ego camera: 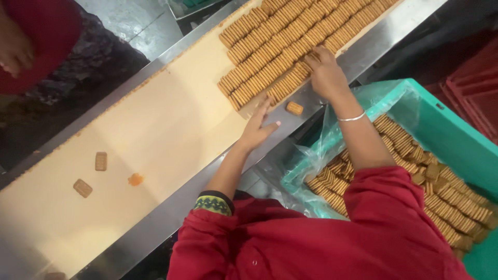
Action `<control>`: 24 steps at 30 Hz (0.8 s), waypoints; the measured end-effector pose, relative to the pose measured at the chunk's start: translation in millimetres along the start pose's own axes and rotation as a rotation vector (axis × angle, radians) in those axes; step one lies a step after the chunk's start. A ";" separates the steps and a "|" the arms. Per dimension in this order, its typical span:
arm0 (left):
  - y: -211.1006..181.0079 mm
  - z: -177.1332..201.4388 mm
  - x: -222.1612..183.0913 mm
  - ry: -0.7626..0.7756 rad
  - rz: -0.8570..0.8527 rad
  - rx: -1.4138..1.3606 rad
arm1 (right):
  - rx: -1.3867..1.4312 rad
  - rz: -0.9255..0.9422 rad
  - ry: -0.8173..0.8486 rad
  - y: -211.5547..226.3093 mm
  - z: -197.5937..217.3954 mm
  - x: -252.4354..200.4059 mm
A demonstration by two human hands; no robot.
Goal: The person stacks rectangular biscuits by hand on a metal conveyor belt. They pick up biscuits from a green bin and arrange them into neat rows on the moving belt, occasionally adjusting the alignment of the stacks.
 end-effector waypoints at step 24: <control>-34.3 10.0 -84.5 -0.418 0.109 0.345 | 0.285 0.123 0.335 98.9 1.7 -0.2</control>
Point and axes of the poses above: each hand's wrist, its own x-axis towards the middle knuckle, its own z-axis out of the back of the hand, y = z × x, the point moved 2 cm from there along x, towards the middle knuckle, and after that the axes turned 12 degrees about y, right-handed, at the moved point
